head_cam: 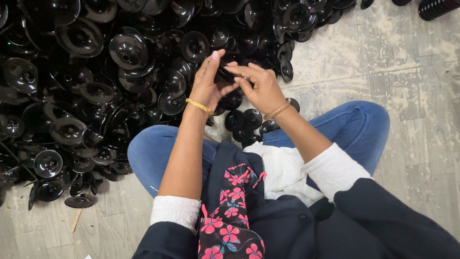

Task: The person sits on the floor next to a large pile of black plastic parts and repeatedly picks up individual parts, fitting them one at a time onto a ridged stack held in the other hand, building up a tall stack of parts.

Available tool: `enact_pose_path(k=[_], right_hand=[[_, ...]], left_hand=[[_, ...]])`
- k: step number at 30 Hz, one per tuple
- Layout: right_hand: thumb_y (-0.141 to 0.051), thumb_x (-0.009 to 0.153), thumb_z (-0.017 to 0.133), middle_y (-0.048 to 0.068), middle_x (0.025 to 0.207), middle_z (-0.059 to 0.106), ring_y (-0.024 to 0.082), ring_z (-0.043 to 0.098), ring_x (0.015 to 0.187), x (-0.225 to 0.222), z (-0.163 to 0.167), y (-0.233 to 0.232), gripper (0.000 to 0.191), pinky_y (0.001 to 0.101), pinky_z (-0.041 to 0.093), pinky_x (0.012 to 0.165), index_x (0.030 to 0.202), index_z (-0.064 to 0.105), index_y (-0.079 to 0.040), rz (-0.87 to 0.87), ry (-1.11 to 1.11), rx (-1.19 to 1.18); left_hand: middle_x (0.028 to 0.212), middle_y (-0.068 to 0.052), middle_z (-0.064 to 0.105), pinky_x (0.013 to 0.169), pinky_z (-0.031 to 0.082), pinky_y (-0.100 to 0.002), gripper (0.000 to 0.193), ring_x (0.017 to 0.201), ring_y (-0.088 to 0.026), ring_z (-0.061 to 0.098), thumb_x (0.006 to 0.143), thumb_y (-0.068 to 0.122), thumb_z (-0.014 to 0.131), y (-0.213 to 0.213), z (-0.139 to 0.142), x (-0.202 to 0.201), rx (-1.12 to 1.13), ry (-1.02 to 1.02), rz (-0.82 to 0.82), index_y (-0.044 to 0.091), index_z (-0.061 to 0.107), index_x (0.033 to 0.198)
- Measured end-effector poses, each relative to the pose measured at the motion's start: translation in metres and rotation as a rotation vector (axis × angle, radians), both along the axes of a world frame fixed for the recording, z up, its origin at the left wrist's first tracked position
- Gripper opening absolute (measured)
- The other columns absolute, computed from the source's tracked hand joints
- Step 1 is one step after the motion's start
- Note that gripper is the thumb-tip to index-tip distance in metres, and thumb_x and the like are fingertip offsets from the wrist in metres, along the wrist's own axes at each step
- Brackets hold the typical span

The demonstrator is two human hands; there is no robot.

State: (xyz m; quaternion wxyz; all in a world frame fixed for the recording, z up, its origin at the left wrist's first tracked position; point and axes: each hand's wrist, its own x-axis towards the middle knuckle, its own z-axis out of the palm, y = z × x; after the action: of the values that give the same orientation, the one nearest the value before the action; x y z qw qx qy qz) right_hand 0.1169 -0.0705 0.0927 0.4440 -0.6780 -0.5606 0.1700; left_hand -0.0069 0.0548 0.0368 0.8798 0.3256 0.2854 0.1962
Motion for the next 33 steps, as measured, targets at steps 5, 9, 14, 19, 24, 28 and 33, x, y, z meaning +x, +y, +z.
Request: enact_pose_path(k=[5, 9, 14, 19, 24, 28, 33], right_hand=[[-0.003, 0.091, 0.063, 0.017, 0.122, 0.064, 0.034, 0.064, 0.111, -0.006, -0.004, -0.008, 0.034, 0.0414, 0.05, 0.102, 0.125, 0.063, 0.0, -0.073, 0.043, 0.175], [-0.008, 0.091, 0.064, 0.011, 0.103, 0.072, 0.027, 0.07, 0.096, -0.039, -0.052, -0.024, 0.01, 0.0409, 0.058, 0.088, 0.099, 0.07, -0.004, -0.048, 0.034, -0.08], [-0.029, 0.079, 0.078, 0.015, 0.095, 0.071, 0.034, 0.071, 0.095, -0.061, -0.123, -0.059, 0.027, 0.047, 0.056, 0.08, 0.091, 0.071, -0.005, 0.157, -0.499, -0.356], [-0.019, 0.09, 0.072, 0.018, 0.104, 0.075, 0.035, 0.071, 0.091, -0.005, -0.149, -0.056, 0.025, 0.0434, 0.057, 0.082, 0.112, 0.076, -0.005, -0.08, -0.214, -0.394], [-0.011, 0.094, 0.071, 0.007, 0.094, 0.077, 0.01, 0.067, 0.077, 0.035, -0.126, -0.051, 0.027, 0.0253, 0.054, 0.071, 0.12, 0.074, -0.002, -0.175, 0.438, -0.378], [0.001, 0.092, 0.059, -0.001, 0.101, 0.075, -0.001, 0.062, 0.08, 0.039, -0.098, -0.051, 0.034, 0.018, 0.052, 0.072, 0.122, 0.075, -0.003, -0.152, 0.824, -0.289], [0.006, 0.089, 0.057, 0.006, 0.099, 0.077, 0.006, 0.054, 0.069, 0.033, -0.084, -0.047, 0.042, 0.0224, 0.046, 0.064, 0.124, 0.078, -0.005, -0.246, 0.435, -0.381]], left_hand=[[0.124, -0.012, 0.064, 0.088, 0.066, -0.043, 0.055, 0.104, -0.024, 0.071, 0.098, 0.047, 0.062, 0.004, 0.001, 0.0, 0.059, -0.065, 0.096, 0.014, 0.051, 0.141], [0.125, -0.013, 0.063, 0.089, 0.066, -0.045, 0.056, 0.103, -0.026, 0.072, 0.097, 0.047, 0.062, 0.009, 0.001, 0.001, 0.035, 0.018, 0.23, 0.015, 0.05, 0.14], [0.122, -0.011, 0.063, 0.089, 0.066, -0.045, 0.054, 0.101, -0.025, 0.071, 0.096, 0.046, 0.065, 0.007, -0.002, 0.003, 0.02, 0.018, 0.2, 0.015, 0.051, 0.138], [0.119, -0.008, 0.064, 0.089, 0.065, -0.046, 0.051, 0.1, -0.024, 0.071, 0.096, 0.043, 0.066, 0.007, -0.002, 0.005, 0.018, 0.01, 0.183, 0.016, 0.052, 0.136], [0.114, -0.007, 0.063, 0.086, 0.065, -0.046, 0.05, 0.097, -0.023, 0.069, 0.094, 0.04, 0.069, 0.002, -0.001, 0.006, 0.045, 0.078, 0.076, 0.016, 0.053, 0.135], [0.115, -0.007, 0.064, 0.085, 0.065, -0.045, 0.049, 0.097, -0.023, 0.07, 0.093, 0.039, 0.07, 0.001, -0.001, 0.007, 0.039, 0.109, 0.042, 0.016, 0.054, 0.134], [0.115, -0.007, 0.063, 0.085, 0.065, -0.044, 0.049, 0.097, -0.023, 0.071, 0.093, 0.039, 0.069, 0.001, -0.001, 0.007, 0.029, 0.124, 0.048, 0.017, 0.055, 0.134]])
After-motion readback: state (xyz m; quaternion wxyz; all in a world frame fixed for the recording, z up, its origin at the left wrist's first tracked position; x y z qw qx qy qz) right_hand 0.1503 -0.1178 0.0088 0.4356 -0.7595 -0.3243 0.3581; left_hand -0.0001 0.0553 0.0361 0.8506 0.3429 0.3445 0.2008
